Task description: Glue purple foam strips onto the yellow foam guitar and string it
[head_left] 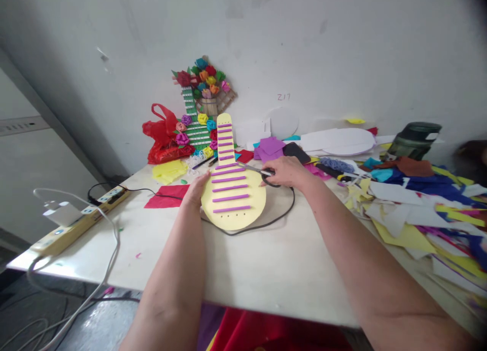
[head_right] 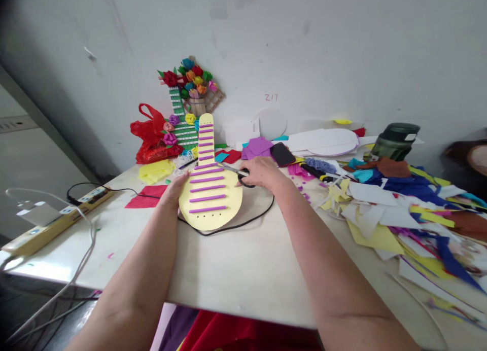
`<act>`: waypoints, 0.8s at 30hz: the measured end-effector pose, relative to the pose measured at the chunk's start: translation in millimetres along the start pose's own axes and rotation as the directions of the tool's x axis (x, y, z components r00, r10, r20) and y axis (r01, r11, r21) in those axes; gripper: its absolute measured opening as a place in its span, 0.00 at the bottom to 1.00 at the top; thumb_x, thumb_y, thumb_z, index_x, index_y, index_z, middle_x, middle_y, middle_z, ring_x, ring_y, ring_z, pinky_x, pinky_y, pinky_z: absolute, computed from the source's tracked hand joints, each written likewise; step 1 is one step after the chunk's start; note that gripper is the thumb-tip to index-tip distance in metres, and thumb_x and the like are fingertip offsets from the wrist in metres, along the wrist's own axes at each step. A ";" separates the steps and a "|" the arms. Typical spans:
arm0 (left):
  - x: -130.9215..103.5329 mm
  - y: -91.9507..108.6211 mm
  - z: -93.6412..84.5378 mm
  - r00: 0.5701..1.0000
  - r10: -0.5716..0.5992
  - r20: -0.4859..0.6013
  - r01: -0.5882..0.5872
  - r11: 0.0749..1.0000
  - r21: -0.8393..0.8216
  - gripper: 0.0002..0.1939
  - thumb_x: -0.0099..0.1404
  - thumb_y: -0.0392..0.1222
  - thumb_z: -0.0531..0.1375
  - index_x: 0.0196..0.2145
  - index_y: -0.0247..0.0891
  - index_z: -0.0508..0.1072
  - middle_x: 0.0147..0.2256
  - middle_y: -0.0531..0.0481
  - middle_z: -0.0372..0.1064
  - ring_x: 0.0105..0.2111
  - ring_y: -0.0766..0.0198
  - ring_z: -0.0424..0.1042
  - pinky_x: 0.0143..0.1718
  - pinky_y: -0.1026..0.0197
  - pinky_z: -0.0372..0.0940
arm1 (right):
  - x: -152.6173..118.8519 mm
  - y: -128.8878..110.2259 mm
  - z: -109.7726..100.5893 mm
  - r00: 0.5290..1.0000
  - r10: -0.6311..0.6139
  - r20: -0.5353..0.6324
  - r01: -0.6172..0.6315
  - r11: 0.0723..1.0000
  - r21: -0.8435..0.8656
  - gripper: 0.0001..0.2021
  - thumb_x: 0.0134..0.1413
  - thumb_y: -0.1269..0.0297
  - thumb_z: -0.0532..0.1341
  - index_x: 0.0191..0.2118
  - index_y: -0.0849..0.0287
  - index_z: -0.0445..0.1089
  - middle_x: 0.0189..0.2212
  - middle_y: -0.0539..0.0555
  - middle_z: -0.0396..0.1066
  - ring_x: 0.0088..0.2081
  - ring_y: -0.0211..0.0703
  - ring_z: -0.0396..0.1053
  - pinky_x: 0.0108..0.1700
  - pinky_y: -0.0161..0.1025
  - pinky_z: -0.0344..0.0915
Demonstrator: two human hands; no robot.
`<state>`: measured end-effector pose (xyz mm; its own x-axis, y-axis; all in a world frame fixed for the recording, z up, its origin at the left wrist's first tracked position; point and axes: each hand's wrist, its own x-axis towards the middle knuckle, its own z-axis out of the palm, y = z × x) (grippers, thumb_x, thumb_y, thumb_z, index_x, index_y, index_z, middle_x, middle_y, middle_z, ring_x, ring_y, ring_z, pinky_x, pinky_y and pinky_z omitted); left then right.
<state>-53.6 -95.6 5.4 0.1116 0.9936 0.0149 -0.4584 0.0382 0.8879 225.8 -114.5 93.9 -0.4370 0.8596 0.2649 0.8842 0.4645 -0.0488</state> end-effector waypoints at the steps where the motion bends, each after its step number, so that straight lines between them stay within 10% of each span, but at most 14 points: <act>1: -0.2 0.2 0.5 1.000 0.002 -0.003 -0.002 1.000 0.003 0.21 0.57 0.45 0.57 0.46 0.30 0.68 0.35 0.41 0.74 0.38 0.51 0.72 0.44 0.50 0.66 | -0.2 0.2 -0.2 1.000 -0.007 -0.003 0.007 1.000 -0.004 0.20 0.40 0.47 0.60 0.40 0.49 0.72 0.31 0.51 0.73 0.32 0.43 0.66 0.29 0.35 0.51; 24: 1.1 -1.1 -2.4 1.000 -0.010 0.003 0.010 0.998 0.057 0.20 0.57 0.46 0.57 0.44 0.30 0.70 0.35 0.41 0.74 0.39 0.49 0.72 0.43 0.50 0.66 | -2.2 -1.1 -9.1 0.996 -0.092 -0.020 0.090 0.990 -0.107 0.19 0.41 0.48 0.59 0.38 0.53 0.73 0.29 0.53 0.73 0.30 0.41 0.66 0.26 0.35 0.47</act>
<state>-55.1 -94.3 3.3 0.1188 0.9929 0.0074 -0.4066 0.0418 0.9126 227.3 -118.9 102.2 -0.5133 0.8085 0.2879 0.8540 0.5144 0.0782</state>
